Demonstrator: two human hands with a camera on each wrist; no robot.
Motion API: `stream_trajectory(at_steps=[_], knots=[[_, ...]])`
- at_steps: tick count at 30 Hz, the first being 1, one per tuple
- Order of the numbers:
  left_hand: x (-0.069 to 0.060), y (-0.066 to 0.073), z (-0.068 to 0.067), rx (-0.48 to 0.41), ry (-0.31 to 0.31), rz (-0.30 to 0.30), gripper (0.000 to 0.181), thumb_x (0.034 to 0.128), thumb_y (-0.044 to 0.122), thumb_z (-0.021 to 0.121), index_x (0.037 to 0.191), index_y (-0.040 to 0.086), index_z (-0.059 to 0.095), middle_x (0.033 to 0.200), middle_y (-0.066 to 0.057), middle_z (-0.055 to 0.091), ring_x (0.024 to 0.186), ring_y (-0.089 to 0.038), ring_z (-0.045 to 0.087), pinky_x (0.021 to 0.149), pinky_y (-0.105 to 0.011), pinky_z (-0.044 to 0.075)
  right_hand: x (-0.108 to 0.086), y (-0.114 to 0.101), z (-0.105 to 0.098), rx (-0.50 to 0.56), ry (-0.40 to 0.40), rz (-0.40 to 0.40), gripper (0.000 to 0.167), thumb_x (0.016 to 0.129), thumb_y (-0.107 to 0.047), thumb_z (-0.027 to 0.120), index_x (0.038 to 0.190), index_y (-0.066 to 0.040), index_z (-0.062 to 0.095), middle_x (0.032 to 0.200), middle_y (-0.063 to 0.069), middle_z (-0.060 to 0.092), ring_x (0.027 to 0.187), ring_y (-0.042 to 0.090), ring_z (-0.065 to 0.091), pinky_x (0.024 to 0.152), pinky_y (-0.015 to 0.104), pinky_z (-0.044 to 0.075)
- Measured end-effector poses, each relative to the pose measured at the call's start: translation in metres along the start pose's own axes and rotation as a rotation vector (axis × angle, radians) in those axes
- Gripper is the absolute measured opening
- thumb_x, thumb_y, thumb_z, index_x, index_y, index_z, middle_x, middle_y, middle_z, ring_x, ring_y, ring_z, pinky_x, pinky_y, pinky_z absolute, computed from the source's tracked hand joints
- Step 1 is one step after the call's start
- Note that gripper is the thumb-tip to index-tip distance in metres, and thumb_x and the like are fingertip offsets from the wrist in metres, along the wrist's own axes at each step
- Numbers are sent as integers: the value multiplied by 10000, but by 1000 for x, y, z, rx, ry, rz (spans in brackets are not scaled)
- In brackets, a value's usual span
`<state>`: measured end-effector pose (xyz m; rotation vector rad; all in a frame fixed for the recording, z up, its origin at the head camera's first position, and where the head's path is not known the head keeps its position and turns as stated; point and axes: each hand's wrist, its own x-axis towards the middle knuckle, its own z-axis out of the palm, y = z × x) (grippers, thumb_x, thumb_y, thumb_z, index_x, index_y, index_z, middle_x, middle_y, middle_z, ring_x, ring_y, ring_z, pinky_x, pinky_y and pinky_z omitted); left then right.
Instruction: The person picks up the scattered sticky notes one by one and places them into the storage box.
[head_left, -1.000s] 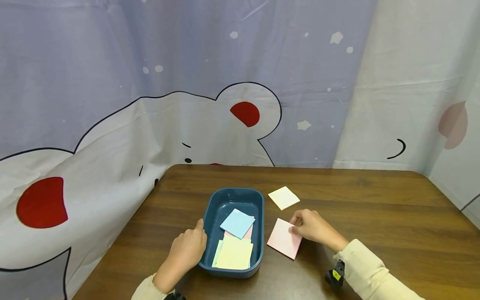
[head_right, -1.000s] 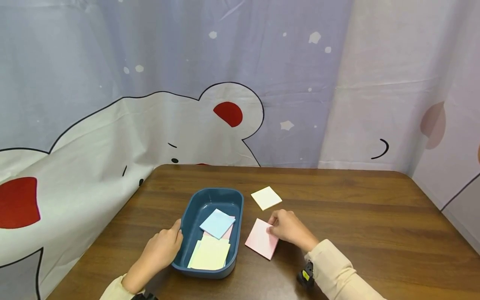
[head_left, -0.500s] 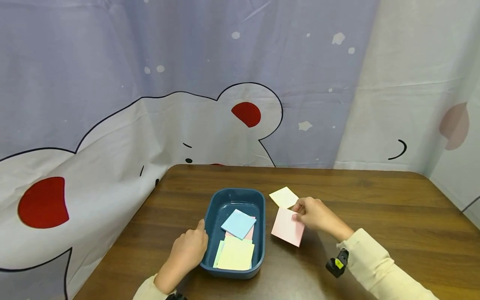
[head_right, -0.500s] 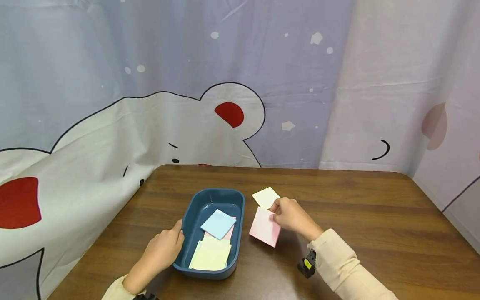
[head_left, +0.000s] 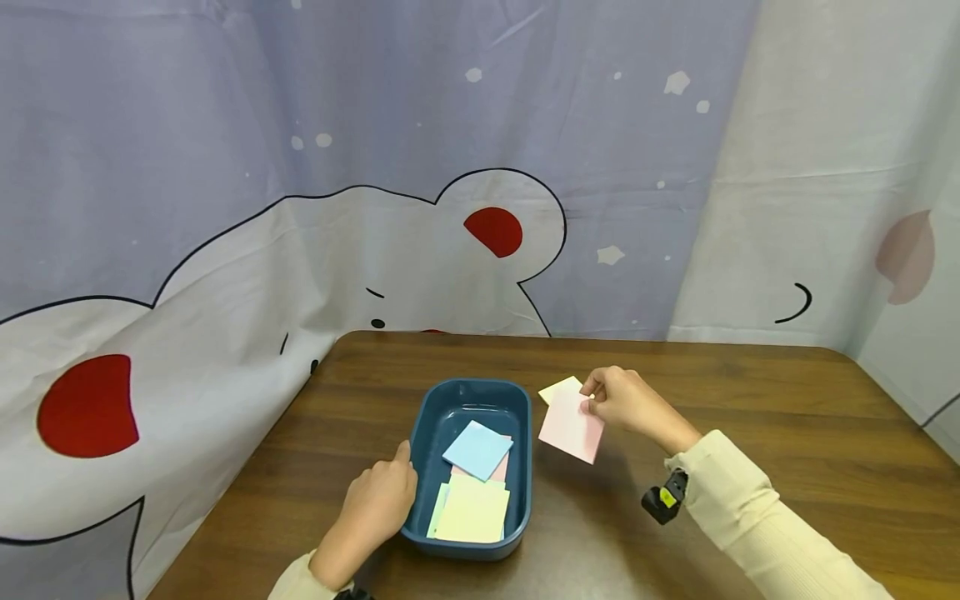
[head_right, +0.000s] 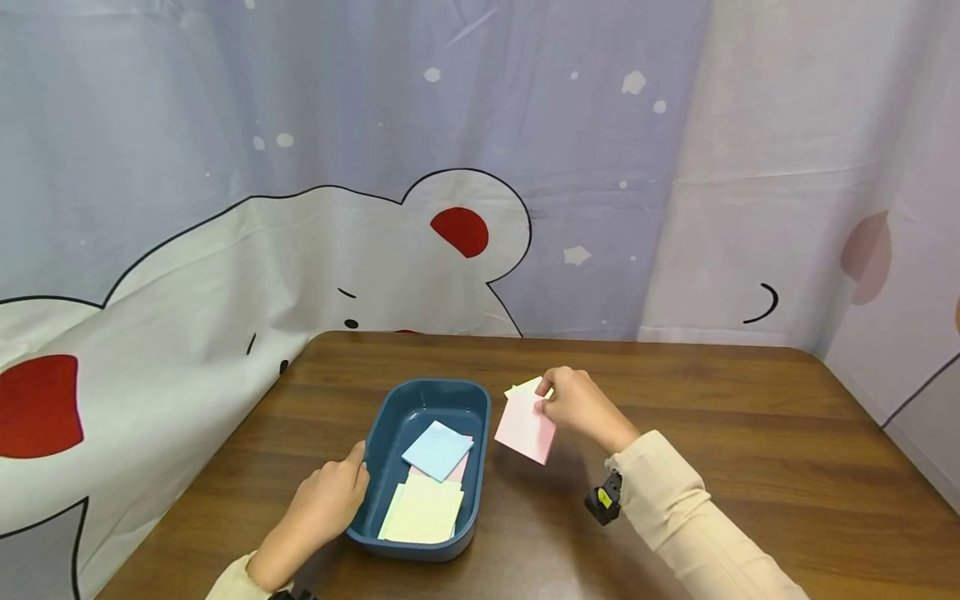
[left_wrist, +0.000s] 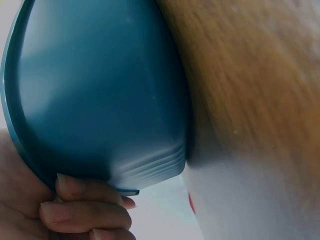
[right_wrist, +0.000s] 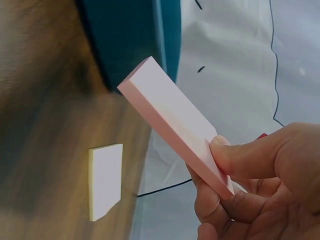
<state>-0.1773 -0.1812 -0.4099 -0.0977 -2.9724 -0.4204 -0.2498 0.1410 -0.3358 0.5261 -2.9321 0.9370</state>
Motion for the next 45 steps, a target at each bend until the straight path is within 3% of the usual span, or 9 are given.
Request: stream_trajectory(at_steps=[15,26,35,45], knots=[[0,0,0,-5,9,1,406,955,164,496,1291,-61,534,900,-241,701,650,-346,653,560,-482,491,18,-25,-11,60,-3,-5,110,851,-20,623,942,36,650,801,119,694,703,166,626,589,273,490],[0,0,0,-5,15,5,401,953,163,497,1283,-61,537,878,-242,698,625,-337,645,546,-476,487,35,-51,-4,38,-12,-6,127,864,-39,633,963,36,661,871,141,684,756,207,611,629,284,477],[-1,-1,1,0,5,7,406,954,161,503,1289,-67,528,849,-230,697,608,-316,638,530,-461,484,50,-67,13,26,-42,-4,126,853,-27,633,963,21,668,954,151,672,784,218,592,642,280,494],[0,0,0,4,10,7,408,953,163,502,1289,-67,530,858,-233,695,615,-323,639,535,-466,484,62,-81,42,8,-81,-7,101,832,-22,664,924,17,677,898,120,664,696,175,571,596,261,474]])
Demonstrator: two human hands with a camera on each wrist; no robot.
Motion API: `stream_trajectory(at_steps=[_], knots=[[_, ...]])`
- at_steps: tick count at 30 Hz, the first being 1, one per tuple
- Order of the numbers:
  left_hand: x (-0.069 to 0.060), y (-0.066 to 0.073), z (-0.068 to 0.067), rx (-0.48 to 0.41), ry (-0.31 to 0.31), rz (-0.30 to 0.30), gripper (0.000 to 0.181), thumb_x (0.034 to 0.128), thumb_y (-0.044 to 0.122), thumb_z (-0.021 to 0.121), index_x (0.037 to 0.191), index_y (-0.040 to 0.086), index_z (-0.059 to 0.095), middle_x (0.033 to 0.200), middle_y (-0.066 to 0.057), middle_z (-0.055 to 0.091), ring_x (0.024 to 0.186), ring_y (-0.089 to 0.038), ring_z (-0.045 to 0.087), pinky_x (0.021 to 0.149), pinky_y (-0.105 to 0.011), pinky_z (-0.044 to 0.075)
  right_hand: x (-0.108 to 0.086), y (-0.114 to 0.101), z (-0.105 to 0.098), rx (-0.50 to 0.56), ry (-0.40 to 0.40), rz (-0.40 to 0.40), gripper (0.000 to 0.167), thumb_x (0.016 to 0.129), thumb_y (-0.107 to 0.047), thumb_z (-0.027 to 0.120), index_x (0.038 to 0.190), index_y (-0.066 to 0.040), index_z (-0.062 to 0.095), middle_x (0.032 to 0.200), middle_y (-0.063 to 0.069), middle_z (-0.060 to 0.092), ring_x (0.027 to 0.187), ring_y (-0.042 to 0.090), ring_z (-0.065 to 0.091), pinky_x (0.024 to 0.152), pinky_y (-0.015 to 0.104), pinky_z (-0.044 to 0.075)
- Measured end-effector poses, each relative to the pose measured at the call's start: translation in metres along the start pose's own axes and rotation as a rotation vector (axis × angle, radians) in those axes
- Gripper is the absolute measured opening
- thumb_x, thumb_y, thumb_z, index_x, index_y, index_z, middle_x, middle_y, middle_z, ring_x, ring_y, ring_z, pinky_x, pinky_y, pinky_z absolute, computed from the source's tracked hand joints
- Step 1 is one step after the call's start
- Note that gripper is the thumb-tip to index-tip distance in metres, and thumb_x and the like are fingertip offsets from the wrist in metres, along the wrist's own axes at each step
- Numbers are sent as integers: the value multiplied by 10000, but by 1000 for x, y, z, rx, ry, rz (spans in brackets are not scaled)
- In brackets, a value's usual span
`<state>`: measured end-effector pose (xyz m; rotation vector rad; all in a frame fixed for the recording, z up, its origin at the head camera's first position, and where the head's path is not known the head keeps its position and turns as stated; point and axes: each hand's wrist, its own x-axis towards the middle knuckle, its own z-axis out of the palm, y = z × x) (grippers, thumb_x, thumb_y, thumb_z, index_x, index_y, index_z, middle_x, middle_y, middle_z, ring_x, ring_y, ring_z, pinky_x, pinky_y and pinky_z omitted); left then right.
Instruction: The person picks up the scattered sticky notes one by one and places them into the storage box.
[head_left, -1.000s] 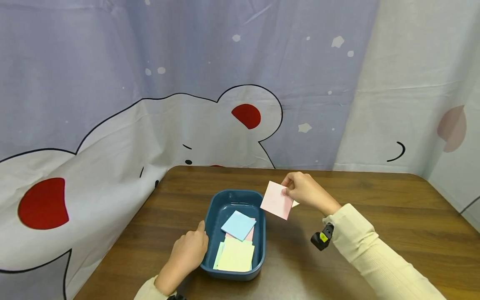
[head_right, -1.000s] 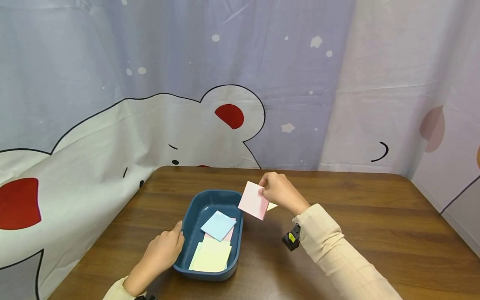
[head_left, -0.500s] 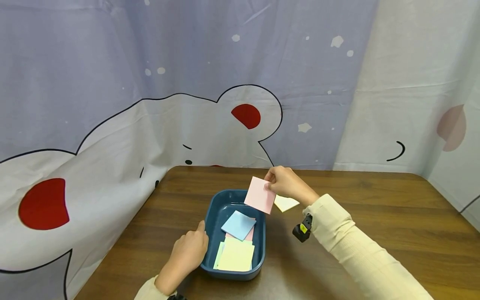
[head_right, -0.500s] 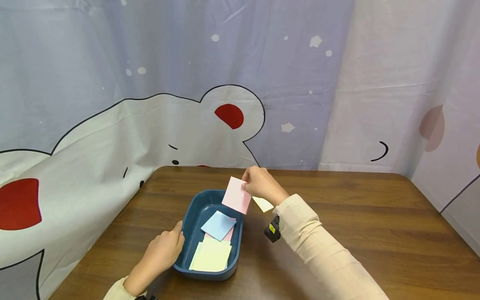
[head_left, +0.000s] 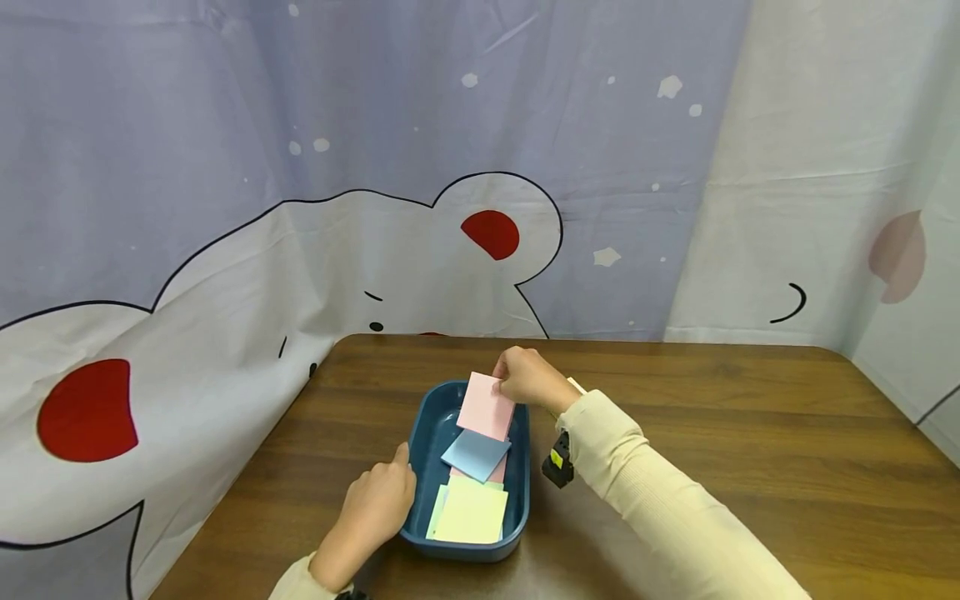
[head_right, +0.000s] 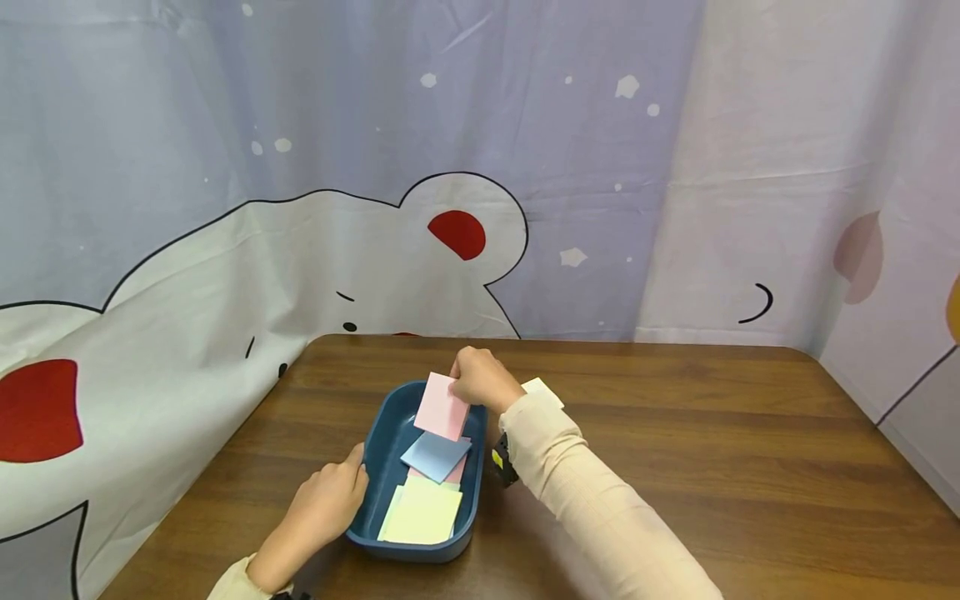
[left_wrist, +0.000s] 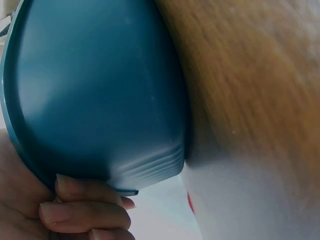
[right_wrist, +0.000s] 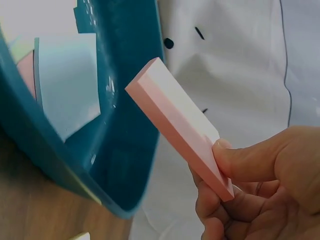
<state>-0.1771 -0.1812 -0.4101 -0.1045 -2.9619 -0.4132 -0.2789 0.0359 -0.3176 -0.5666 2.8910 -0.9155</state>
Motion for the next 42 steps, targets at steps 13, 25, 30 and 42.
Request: stream_trajectory(at_steps=[13,25,30,42], knots=[[0,-1,1,-8,8,-2,402,949,166,506,1281,-59,537,870,-235,697,635,-342,648,553,-483,493,8,-11,30,4,-79,-12,91,834,2,658,881,67,699,743,101,626,593,143,473,544,236,403],[-1,-2,1,-15,8,-4,397,951,172,503,1280,-48,536,881,-231,699,659,-354,657,572,-491,497,14,-5,53,21,-130,24,435,817,35,621,487,-125,387,495,-49,238,460,94,189,443,239,191],[-1,-1,1,-15,6,-7,399,952,169,505,1284,-51,537,888,-232,700,663,-350,659,575,-489,499,13,-2,56,21,-137,34,280,820,16,649,570,-63,551,545,-32,387,490,102,300,473,239,272],[0,-1,2,-16,4,-6,400,951,168,501,1283,-52,533,864,-230,697,633,-333,652,549,-478,491,13,-4,62,-178,-203,66,208,858,-7,640,1057,51,632,948,141,650,695,189,508,624,298,413]])
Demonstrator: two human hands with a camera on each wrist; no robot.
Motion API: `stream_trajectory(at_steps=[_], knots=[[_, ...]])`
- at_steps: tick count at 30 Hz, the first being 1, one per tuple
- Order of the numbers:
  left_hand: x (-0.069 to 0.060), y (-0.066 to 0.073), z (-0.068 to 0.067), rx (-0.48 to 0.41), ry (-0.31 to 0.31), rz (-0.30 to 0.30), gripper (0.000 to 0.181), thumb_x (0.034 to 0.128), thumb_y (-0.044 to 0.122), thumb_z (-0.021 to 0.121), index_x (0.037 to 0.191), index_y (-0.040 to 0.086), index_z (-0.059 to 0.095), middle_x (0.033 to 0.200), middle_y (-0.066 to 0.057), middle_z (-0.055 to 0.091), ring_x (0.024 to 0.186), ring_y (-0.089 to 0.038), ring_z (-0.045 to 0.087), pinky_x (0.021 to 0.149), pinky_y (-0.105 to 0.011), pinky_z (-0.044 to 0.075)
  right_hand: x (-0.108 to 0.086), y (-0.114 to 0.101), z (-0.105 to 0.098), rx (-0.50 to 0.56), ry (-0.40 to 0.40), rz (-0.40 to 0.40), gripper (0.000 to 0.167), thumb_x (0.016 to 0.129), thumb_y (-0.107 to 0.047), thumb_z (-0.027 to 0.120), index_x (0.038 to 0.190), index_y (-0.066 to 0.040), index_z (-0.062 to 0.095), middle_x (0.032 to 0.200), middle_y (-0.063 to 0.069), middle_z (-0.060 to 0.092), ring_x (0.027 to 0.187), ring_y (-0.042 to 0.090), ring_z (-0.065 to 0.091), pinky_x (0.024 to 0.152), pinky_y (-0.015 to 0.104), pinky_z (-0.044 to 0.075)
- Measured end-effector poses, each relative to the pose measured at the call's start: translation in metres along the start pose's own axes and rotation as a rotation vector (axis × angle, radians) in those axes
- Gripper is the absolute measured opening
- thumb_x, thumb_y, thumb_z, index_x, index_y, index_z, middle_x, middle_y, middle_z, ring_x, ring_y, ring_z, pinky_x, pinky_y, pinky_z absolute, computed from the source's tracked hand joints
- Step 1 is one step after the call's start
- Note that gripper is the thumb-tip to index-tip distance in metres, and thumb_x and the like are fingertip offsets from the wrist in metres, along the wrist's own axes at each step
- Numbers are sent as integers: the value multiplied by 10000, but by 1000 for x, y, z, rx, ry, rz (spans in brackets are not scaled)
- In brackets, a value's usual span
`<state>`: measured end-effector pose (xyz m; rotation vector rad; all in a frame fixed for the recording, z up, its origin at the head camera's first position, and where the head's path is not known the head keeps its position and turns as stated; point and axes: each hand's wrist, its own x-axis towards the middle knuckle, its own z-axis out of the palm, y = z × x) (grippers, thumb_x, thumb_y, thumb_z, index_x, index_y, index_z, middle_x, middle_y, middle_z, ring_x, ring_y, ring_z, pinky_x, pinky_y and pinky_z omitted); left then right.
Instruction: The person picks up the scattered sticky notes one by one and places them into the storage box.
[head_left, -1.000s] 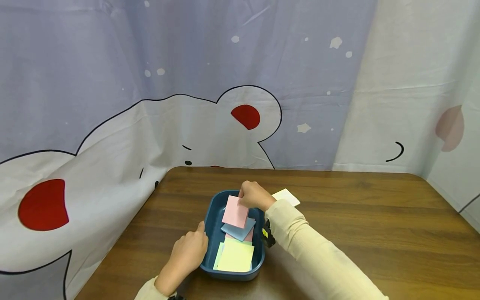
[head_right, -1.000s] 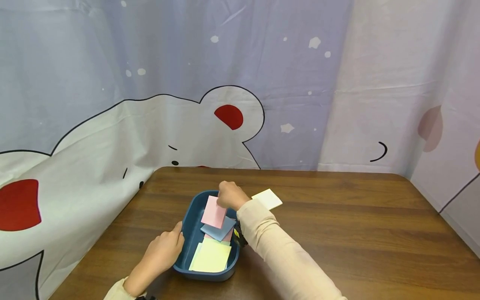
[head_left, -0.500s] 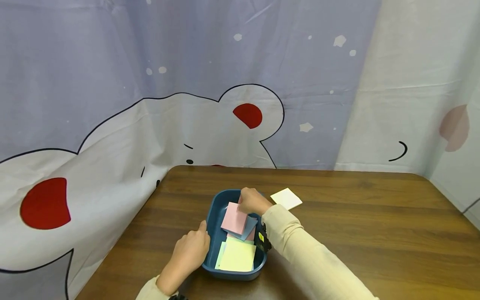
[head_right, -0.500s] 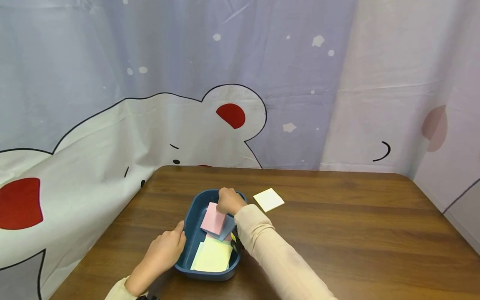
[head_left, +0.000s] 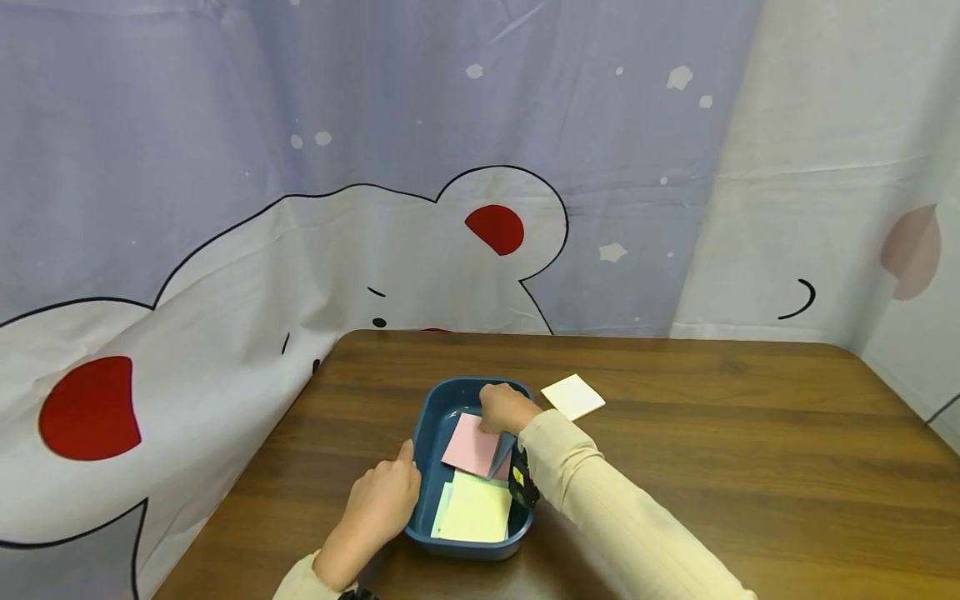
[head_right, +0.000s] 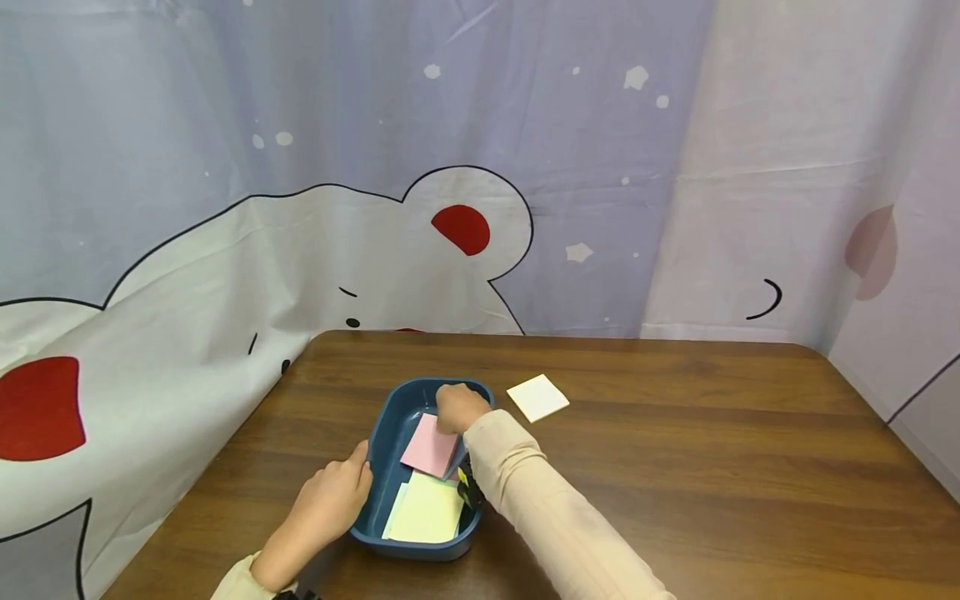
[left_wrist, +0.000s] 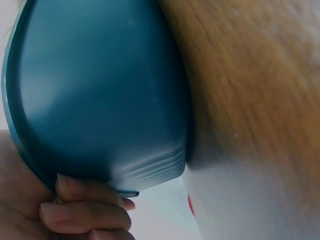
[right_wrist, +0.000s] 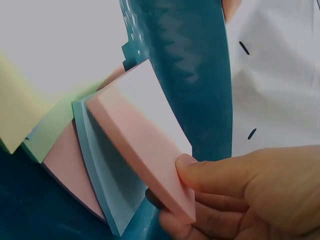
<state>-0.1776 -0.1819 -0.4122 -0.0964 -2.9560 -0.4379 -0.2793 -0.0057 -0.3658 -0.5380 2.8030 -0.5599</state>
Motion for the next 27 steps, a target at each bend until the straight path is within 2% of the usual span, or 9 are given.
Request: stream_trajectory(at_steps=[3,8,13,17,20,23,26,27], knots=[[0,0,0,3,9,3,395,948,167,504,1277,-49,538,859,-231,697,635,-340,652,549,-482,490,-1,1,0,-3,-1,-1,249,853,2,635,1097,55,630,1071,186,663,751,207,532,650,312,426],[-1,1,-1,0,18,8,391,946,162,507,1269,-54,544,855,-236,696,633,-350,652,549,-488,491,-2,3,0,-7,-12,5,285,862,9,615,1144,50,614,1156,201,643,790,211,533,668,319,420],[0,1,-1,-1,8,-1,397,950,167,505,1277,-54,540,873,-238,698,645,-347,656,562,-488,499,-3,2,-2,-4,-25,5,176,875,33,578,1046,40,617,1016,170,643,748,220,521,637,309,409],[0,1,0,0,1,-7,399,953,172,502,1283,-51,539,880,-238,698,652,-348,658,566,-489,500,-4,1,-3,-4,-35,6,80,888,59,524,897,2,579,821,101,546,665,192,454,569,279,351],[0,0,0,5,1,-7,397,953,172,502,1282,-47,542,877,-237,698,650,-350,657,563,-489,497,-3,1,-4,-13,-45,4,197,887,72,505,730,-48,500,656,33,394,535,139,317,489,254,266],[0,1,0,11,7,-2,395,950,171,505,1278,-46,544,869,-237,697,647,-355,654,563,-491,495,-4,0,-8,-13,-45,0,271,887,64,508,666,-82,450,621,19,346,471,108,209,454,239,218],[0,1,0,15,3,-4,398,950,172,506,1281,-46,541,872,-239,695,652,-356,653,568,-494,496,-6,0,-12,-7,-25,-7,146,892,38,527,767,-37,546,670,35,420,464,102,236,453,237,241],[0,1,0,16,2,-5,399,951,173,505,1283,-46,540,877,-241,695,657,-359,653,573,-497,497,-7,1,-13,4,-17,-10,148,887,37,530,758,-36,545,660,31,415,464,100,236,453,236,239]])
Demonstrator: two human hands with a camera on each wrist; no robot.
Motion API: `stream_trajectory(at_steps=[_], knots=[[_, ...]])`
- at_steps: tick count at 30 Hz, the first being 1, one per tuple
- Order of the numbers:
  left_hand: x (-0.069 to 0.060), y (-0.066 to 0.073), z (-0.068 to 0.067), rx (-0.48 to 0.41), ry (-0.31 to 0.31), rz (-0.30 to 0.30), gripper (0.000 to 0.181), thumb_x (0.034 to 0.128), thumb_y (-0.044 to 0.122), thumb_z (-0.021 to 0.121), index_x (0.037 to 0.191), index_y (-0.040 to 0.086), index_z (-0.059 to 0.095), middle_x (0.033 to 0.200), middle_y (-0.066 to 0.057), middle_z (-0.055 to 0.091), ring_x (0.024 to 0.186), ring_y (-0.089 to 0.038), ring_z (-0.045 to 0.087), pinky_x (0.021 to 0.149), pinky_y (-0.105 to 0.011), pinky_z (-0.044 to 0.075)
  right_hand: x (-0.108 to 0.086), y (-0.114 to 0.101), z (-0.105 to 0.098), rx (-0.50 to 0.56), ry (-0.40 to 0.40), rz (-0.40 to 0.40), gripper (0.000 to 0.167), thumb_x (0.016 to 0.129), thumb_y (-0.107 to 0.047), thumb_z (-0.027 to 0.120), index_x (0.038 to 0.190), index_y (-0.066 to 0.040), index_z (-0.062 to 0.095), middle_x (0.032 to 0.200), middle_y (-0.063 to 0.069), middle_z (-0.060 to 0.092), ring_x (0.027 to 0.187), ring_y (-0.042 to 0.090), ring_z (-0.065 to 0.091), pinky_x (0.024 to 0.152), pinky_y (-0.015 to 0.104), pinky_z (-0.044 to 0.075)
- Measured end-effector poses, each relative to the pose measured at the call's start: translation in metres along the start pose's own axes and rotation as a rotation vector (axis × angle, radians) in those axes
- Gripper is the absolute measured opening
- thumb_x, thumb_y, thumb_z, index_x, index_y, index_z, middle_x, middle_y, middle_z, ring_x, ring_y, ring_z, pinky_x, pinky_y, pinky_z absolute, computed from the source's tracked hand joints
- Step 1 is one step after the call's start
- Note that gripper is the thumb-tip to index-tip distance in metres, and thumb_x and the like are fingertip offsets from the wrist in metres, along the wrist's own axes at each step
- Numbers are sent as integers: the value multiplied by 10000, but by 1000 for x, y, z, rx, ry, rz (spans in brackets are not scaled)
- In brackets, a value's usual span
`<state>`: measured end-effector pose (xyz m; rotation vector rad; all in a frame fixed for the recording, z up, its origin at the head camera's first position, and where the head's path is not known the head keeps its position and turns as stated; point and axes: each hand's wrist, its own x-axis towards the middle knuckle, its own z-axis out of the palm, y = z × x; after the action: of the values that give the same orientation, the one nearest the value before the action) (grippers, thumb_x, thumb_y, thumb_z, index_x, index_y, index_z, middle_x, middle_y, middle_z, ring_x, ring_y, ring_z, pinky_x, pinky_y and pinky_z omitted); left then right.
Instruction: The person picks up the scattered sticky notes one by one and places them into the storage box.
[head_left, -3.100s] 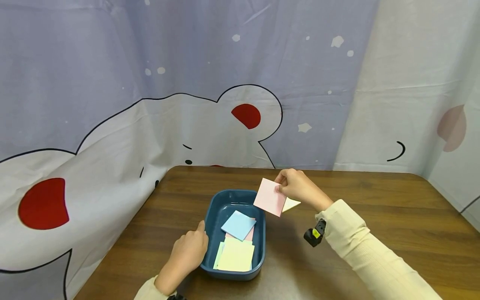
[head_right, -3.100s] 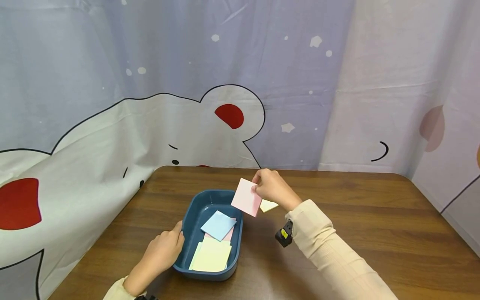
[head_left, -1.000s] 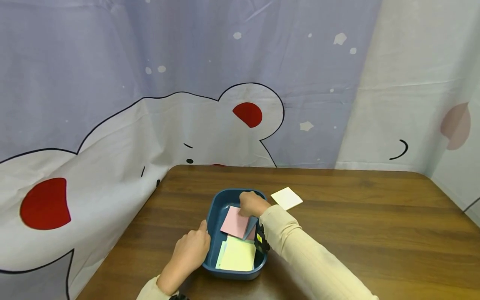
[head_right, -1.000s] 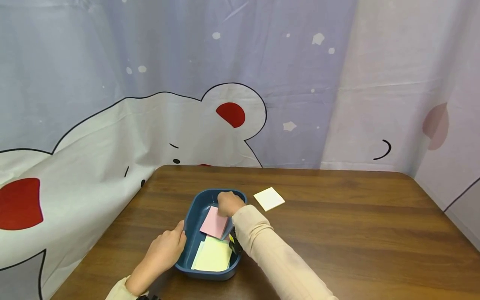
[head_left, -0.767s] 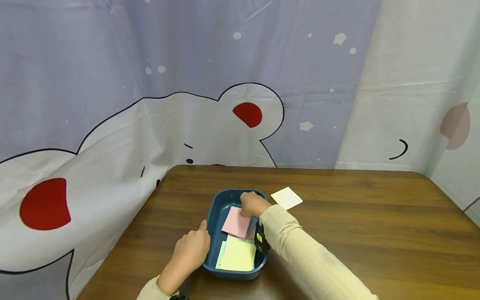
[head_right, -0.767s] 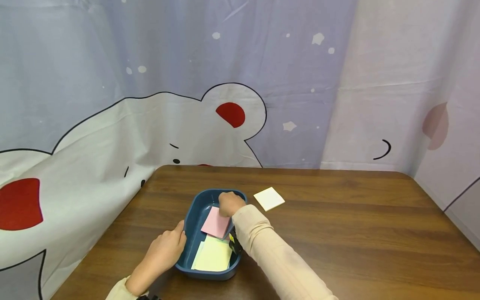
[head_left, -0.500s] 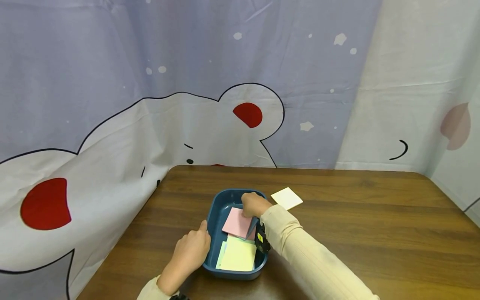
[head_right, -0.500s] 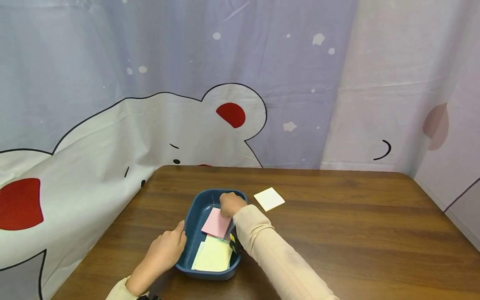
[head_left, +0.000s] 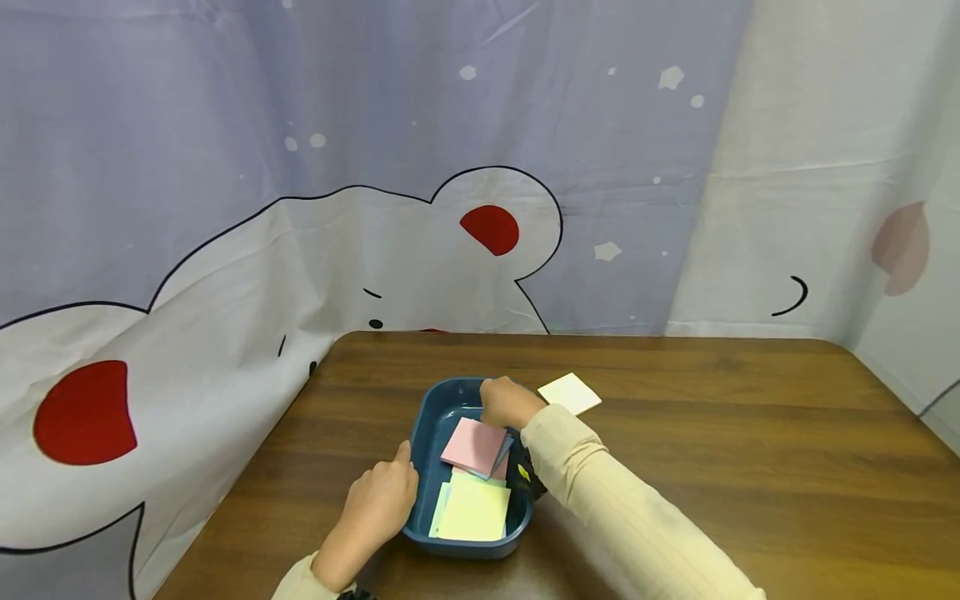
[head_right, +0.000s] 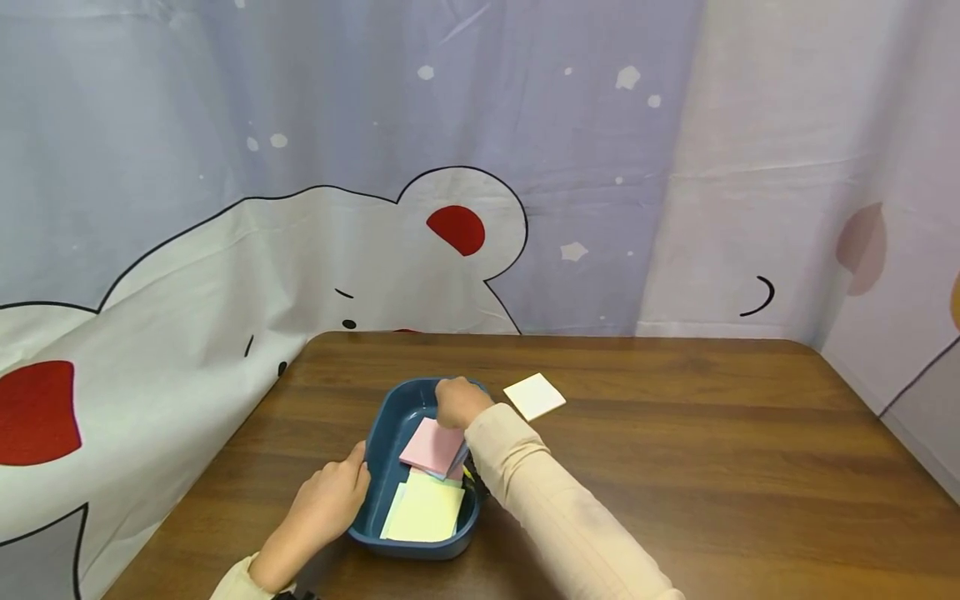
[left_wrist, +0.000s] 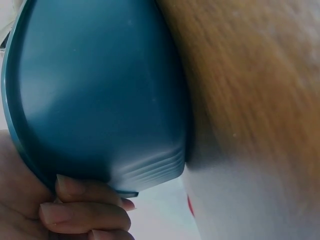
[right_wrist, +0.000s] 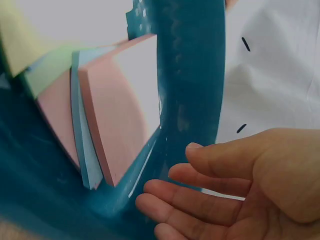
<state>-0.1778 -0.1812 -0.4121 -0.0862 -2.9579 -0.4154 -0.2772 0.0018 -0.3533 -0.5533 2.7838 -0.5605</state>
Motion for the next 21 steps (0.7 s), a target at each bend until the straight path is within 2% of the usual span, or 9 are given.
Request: stream_trajectory(at_steps=[3,6,9,12,15,17,21], knots=[[0,0,-1,-2,-9,-7,404,954,174,504,1289,-49,534,889,-244,695,663,-360,654,579,-501,501,-2,2,-2,19,24,-12,289,887,28,530,617,-65,486,558,-11,318,446,93,196,439,230,202],[0,0,-1,-2,-11,-4,406,955,176,503,1289,-53,532,887,-247,694,661,-361,654,581,-502,502,-6,4,-4,54,56,-43,509,890,3,554,481,-147,291,486,-53,174,428,78,120,429,220,150],[0,-1,0,2,-8,3,404,953,175,502,1283,-55,535,871,-248,693,650,-361,651,569,-499,499,-12,8,-6,85,102,-93,509,890,-34,600,463,-148,346,470,-62,207,422,77,148,430,222,167],[0,-1,0,5,-5,6,402,950,173,502,1280,-55,538,864,-248,692,644,-362,649,561,-497,494,-19,10,-11,102,156,-138,335,876,-51,635,552,-91,563,502,-55,396,433,79,271,448,224,248],[-1,-2,0,8,-7,4,404,951,173,500,1283,-55,535,867,-249,691,644,-360,649,561,-497,494,-25,15,-17,103,212,-151,112,870,-78,660,782,-54,725,678,-12,637,504,75,456,503,230,377],[-1,-2,-1,10,-7,5,406,953,174,497,1286,-56,531,865,-247,691,639,-357,647,559,-494,493,-28,19,-21,104,254,-152,88,869,-95,671,868,-38,739,784,29,696,564,88,536,549,251,440],[-1,-1,-1,10,-1,15,406,954,173,495,1284,-61,530,860,-246,690,633,-355,646,554,-490,493,-34,33,-27,117,323,-124,131,875,-138,682,943,-39,733,910,72,718,700,137,635,674,324,524]])
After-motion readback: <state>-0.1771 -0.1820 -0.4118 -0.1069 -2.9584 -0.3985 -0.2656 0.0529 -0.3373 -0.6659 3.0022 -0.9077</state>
